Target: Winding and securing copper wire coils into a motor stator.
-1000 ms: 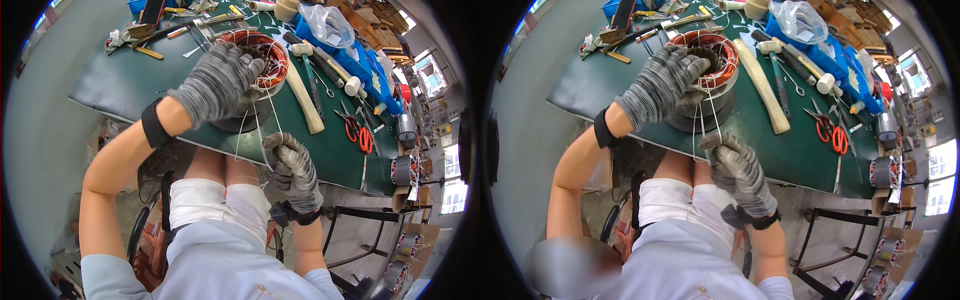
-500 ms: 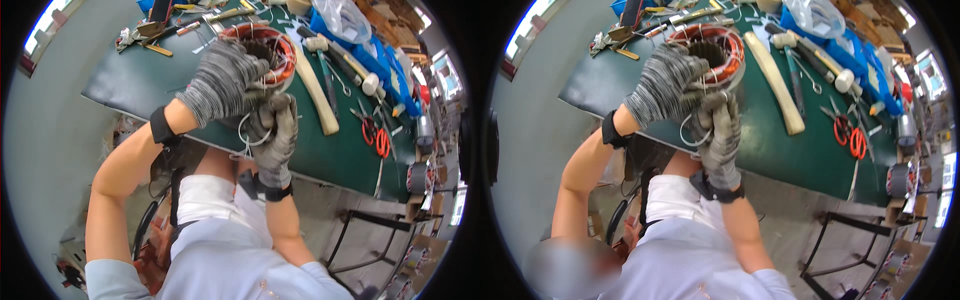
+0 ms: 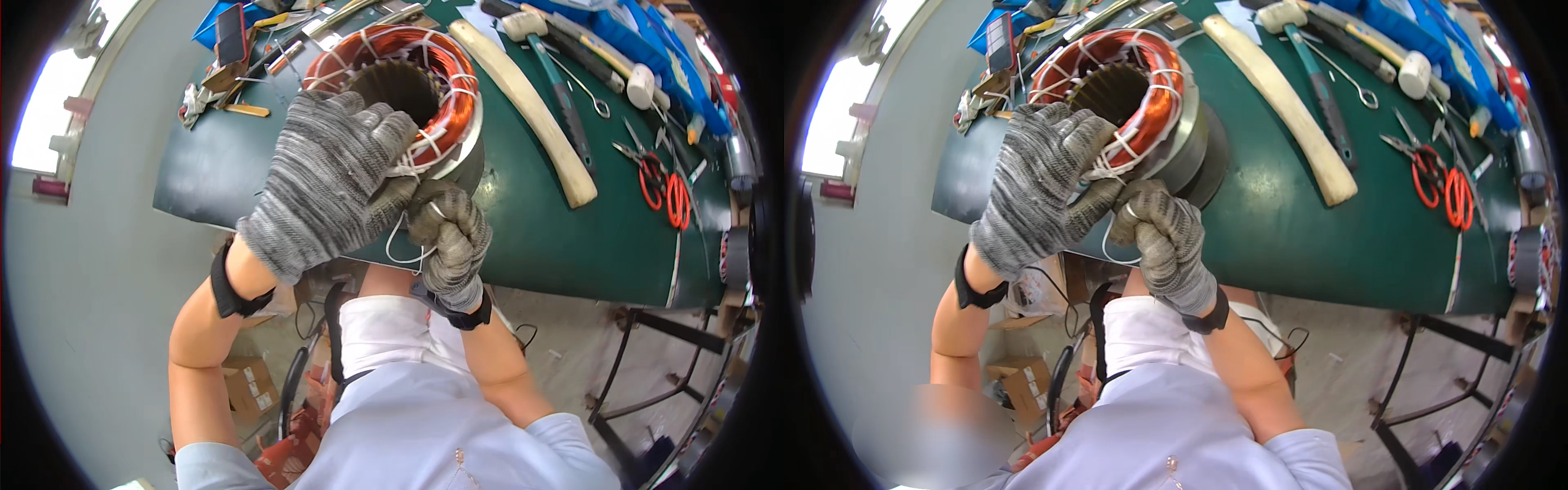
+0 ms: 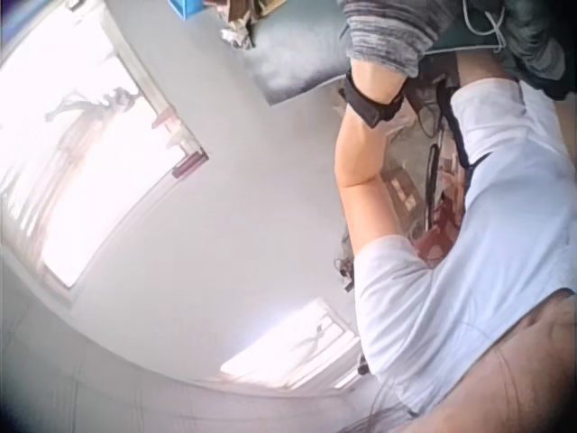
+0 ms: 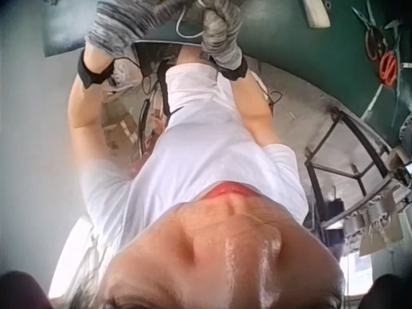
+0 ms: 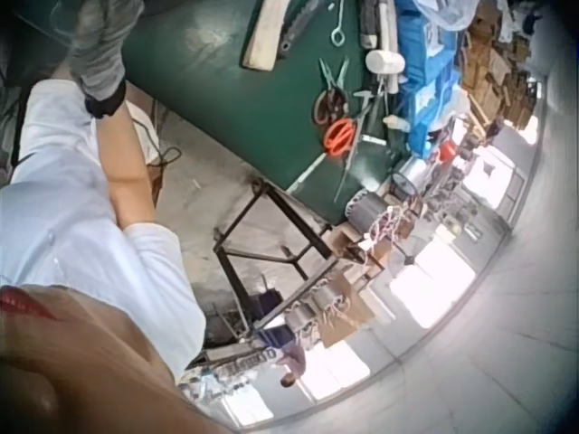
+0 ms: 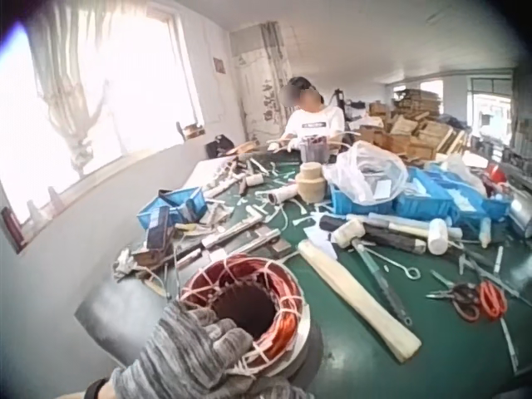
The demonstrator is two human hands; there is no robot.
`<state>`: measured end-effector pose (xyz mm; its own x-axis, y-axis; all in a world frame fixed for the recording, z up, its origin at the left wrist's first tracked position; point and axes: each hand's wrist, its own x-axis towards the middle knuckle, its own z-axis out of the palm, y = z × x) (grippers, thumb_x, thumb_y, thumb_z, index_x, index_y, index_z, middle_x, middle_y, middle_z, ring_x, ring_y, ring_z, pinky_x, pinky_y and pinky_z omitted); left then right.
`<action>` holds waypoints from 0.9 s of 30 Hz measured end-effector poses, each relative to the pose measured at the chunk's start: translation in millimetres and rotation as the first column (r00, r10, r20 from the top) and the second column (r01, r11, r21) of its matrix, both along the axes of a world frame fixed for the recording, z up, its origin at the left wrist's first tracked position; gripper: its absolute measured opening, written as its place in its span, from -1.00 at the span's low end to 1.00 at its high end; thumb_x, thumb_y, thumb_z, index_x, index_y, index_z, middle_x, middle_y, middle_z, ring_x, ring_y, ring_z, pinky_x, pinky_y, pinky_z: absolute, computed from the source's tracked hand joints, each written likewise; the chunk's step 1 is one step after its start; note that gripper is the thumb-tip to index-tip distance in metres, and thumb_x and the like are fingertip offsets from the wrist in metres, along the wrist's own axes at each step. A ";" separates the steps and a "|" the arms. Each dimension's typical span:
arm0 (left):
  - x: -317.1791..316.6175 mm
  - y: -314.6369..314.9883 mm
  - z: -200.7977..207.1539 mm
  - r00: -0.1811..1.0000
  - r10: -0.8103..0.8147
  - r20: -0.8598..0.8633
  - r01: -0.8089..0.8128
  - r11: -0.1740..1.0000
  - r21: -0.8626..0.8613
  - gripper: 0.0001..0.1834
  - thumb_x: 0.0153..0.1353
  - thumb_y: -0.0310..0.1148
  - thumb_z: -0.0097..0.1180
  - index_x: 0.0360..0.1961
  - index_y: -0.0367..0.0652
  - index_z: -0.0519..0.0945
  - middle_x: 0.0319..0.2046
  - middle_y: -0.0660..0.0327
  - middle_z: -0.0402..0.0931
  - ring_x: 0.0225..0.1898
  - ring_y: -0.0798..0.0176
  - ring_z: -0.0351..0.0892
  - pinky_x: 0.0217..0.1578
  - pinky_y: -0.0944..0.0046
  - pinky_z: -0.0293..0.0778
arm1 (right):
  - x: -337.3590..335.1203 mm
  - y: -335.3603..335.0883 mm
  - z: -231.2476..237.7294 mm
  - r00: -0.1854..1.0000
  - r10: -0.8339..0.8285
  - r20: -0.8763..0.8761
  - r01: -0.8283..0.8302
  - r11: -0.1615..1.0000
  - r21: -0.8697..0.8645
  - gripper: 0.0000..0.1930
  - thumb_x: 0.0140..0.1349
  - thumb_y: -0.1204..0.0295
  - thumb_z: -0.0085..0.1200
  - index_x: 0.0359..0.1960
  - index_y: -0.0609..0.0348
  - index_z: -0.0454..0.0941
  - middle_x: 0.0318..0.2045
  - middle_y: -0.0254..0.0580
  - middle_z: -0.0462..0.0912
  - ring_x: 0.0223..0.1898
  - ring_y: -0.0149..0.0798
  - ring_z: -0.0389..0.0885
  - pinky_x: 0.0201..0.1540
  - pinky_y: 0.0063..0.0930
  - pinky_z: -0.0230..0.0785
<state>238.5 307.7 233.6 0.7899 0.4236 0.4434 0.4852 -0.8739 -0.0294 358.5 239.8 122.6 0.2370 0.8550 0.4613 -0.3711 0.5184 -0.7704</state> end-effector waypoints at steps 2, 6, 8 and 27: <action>2.6 2.6 14.0 0.997 -0.008 -0.078 -0.008 0.979 -0.205 -0.58 -0.13 -0.29 0.21 -0.21 -0.24 0.47 -0.30 0.05 0.48 -0.23 -0.05 0.42 -0.11 0.02 0.27 | 5.3 1.6 -5.4 0.999 -0.006 0.034 0.006 1.000 -0.009 -0.87 0.11 0.46 -0.14 -0.47 0.22 0.44 -0.57 -0.19 0.52 -0.58 -0.27 0.49 -0.46 -0.47 0.34; 3.4 9.2 0.1 0.999 -0.030 -0.022 0.025 0.979 -0.202 -0.49 -0.09 -0.16 0.26 -0.14 -0.24 0.48 -0.23 0.05 0.51 -0.19 -0.03 0.45 -0.11 0.06 0.28 | 6.0 7.0 -9.6 0.990 -0.096 0.104 0.087 0.992 0.089 -0.85 0.14 0.43 -0.15 -0.46 0.24 0.42 -0.46 -0.15 0.53 -0.55 -0.26 0.50 -0.45 -0.42 0.34; 9.0 -0.1 0.1 0.997 0.081 -0.011 -0.081 0.997 -0.017 -0.54 -0.10 -0.18 0.26 -0.18 -0.20 0.51 -0.32 0.11 0.53 -0.23 0.00 0.47 -0.13 0.09 0.27 | 10.2 -0.2 -8.6 0.996 0.078 0.053 -0.079 0.997 0.015 -0.81 0.23 0.41 -0.20 -0.38 0.25 0.44 -0.32 -0.17 0.51 -0.54 -0.34 0.46 -0.51 -0.45 0.34; -2.2 13.7 -3.5 0.953 0.283 0.105 -0.209 0.872 -0.443 -0.58 -0.13 -0.39 0.32 -0.19 -0.26 0.53 -0.18 0.06 0.43 -0.09 0.08 0.40 -0.15 0.17 0.42 | 155.3 -349.2 -131.5 0.510 0.060 0.858 0.801 0.330 -0.499 -0.63 0.11 0.35 0.09 -0.03 0.13 0.41 -0.28 -0.01 0.53 -0.27 -0.08 0.52 -0.24 -0.32 0.38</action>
